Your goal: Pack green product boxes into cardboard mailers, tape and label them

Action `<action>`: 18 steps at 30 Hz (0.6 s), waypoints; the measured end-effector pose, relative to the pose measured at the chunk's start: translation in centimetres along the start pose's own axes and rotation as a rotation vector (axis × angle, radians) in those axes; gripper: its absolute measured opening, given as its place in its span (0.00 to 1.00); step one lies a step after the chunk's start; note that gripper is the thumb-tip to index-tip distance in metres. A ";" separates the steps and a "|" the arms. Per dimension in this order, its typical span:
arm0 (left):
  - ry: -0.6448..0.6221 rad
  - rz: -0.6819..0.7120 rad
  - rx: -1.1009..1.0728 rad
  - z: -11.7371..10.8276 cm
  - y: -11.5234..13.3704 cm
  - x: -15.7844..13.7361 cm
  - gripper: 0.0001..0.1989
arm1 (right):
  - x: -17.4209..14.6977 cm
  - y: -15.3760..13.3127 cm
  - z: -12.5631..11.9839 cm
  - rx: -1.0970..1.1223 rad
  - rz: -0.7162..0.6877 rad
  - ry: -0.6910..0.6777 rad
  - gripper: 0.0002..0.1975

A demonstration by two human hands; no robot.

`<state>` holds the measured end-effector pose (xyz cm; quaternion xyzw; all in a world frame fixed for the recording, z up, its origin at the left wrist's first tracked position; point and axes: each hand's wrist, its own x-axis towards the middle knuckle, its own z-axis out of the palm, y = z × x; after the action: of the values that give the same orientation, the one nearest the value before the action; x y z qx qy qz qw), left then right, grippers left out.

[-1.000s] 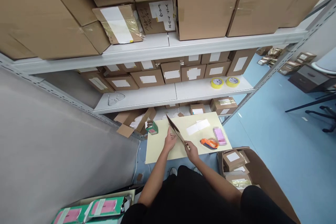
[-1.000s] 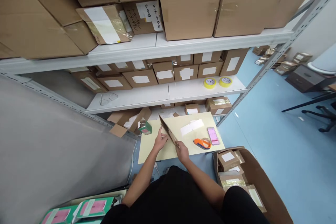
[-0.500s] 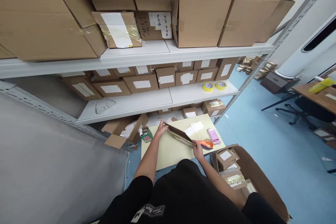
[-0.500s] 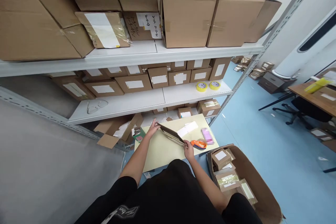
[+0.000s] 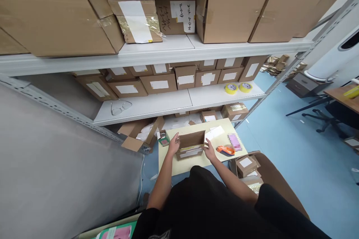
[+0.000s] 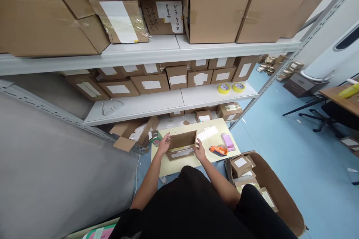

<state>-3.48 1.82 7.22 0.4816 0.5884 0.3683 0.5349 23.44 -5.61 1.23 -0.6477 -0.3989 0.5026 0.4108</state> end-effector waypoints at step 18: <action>-0.069 -0.129 -0.290 0.0 -2.6 -1.3 0.38 | -0.3 0.0 -1.5 -0.359 -0.267 -0.157 0.40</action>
<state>-3.96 -0.12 5.14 0.3730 0.5400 0.3976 0.6412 24.81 -6.10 1.60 -0.6107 -0.5946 0.4139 0.3195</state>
